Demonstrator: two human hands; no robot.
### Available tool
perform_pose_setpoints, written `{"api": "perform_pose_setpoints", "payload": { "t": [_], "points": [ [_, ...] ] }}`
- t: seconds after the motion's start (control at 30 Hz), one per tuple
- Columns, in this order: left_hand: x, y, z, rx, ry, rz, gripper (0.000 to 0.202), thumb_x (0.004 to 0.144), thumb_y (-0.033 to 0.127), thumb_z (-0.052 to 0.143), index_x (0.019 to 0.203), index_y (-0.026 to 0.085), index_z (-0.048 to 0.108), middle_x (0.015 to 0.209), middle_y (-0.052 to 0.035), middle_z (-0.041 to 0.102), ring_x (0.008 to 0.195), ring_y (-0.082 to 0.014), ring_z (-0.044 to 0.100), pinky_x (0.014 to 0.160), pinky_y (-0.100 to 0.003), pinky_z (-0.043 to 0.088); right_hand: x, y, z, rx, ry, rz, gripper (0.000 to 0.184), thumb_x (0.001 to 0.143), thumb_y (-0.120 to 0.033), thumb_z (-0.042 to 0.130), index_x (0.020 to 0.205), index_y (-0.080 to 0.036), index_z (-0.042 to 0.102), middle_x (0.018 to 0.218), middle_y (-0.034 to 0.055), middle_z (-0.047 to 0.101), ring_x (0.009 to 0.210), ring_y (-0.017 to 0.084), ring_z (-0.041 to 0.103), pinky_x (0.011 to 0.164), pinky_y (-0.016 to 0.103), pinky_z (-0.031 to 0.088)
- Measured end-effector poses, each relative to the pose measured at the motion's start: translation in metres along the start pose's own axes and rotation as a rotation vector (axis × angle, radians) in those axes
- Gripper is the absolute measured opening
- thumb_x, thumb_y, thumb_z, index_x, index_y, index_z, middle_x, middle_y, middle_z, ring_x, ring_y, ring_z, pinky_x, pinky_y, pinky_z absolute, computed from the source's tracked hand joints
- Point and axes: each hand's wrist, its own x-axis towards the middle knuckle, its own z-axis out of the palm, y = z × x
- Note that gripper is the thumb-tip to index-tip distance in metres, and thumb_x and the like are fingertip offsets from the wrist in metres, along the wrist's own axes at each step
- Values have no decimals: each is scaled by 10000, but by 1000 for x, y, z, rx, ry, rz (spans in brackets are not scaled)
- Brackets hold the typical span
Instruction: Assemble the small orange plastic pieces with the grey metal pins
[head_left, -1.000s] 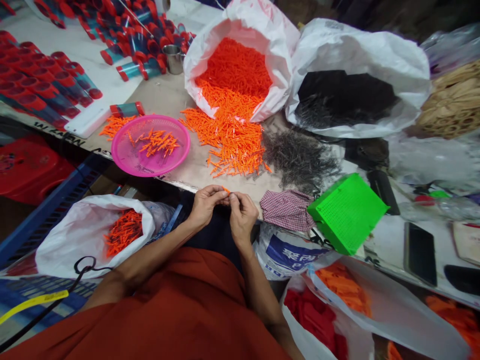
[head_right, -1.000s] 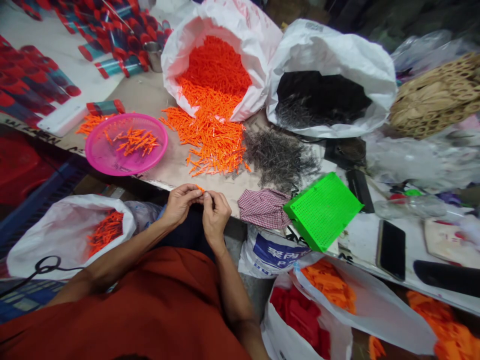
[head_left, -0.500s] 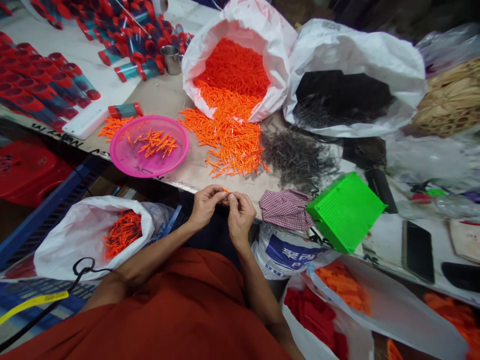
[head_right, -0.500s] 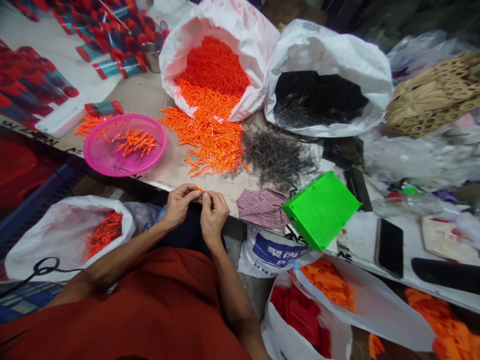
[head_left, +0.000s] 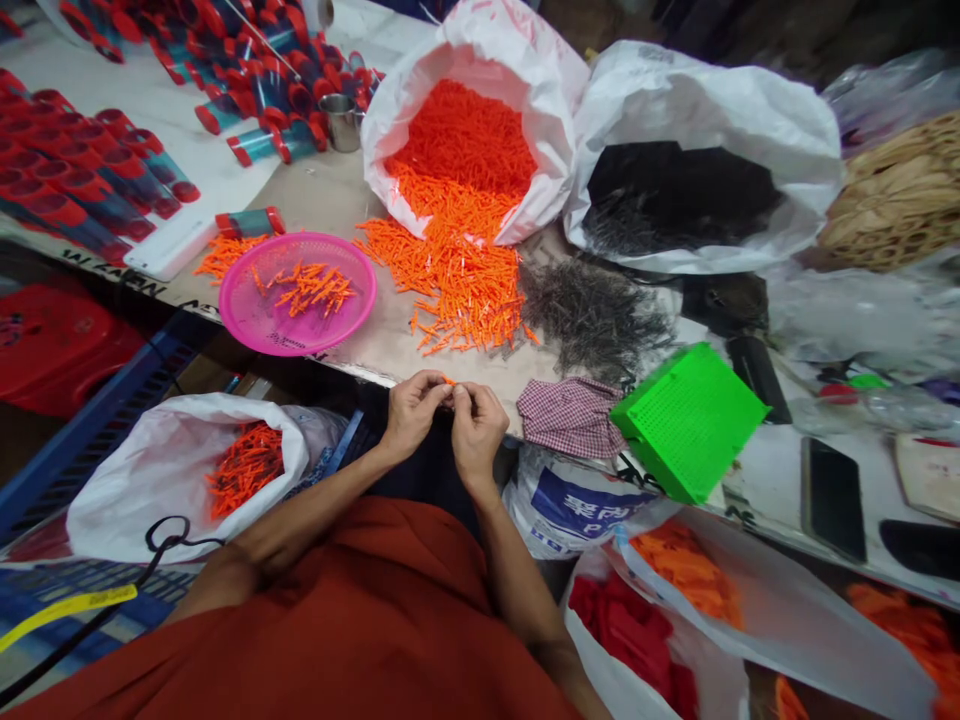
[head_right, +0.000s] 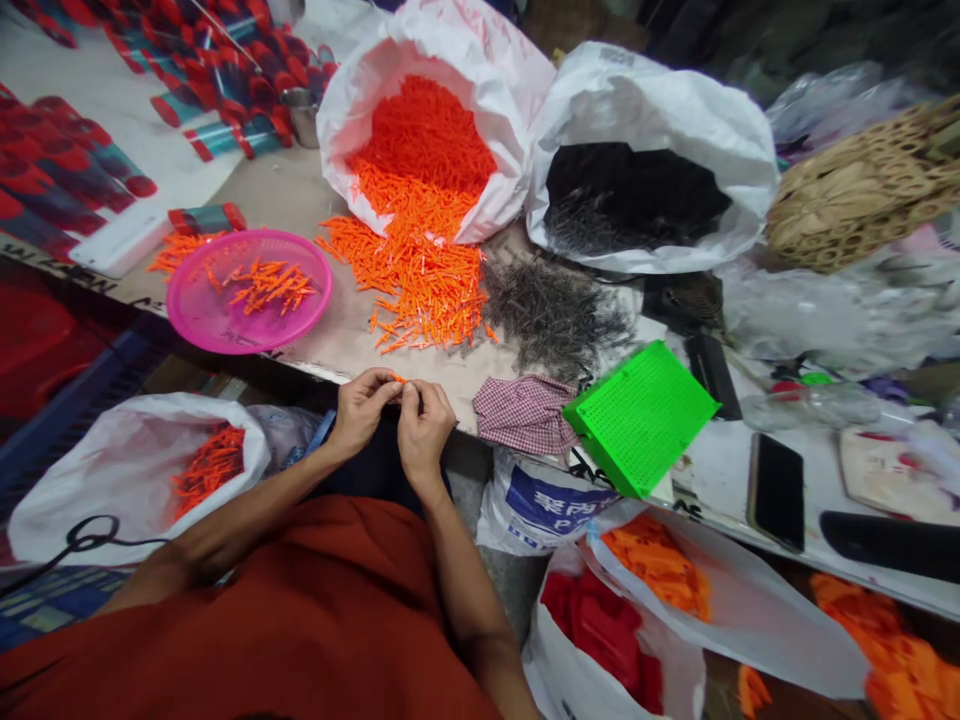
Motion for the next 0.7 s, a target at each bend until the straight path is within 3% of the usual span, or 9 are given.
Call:
{"api": "perform_pose_setpoints", "payload": {
  "t": [0.33,0.5,0.7],
  "points": [
    [6,1,-2,-129,-68,-95,142,700,277,667,724,149,610,600,34,609,542,-87,567,580,-210,484,5,7,-4,-28,-43,-44,177,844,-239,501,736,-172,624,686,7,619,645,130,571,626,245,426],
    [8,3,-1,-200,-49,-139,143,656,255,693,701,146,612,596,37,616,542,-83,575,582,-206,488,5,10,-1,-122,-28,-129,179,845,-225,489,731,-166,615,684,15,608,654,136,561,638,255,418],
    [12,6,-4,-246,-57,-186,151,633,240,703,698,145,606,587,44,610,513,-72,564,559,-195,479,8,7,2,-83,-25,-55,137,816,-223,522,725,-172,611,680,7,617,634,132,565,605,242,420]
  ]
}}
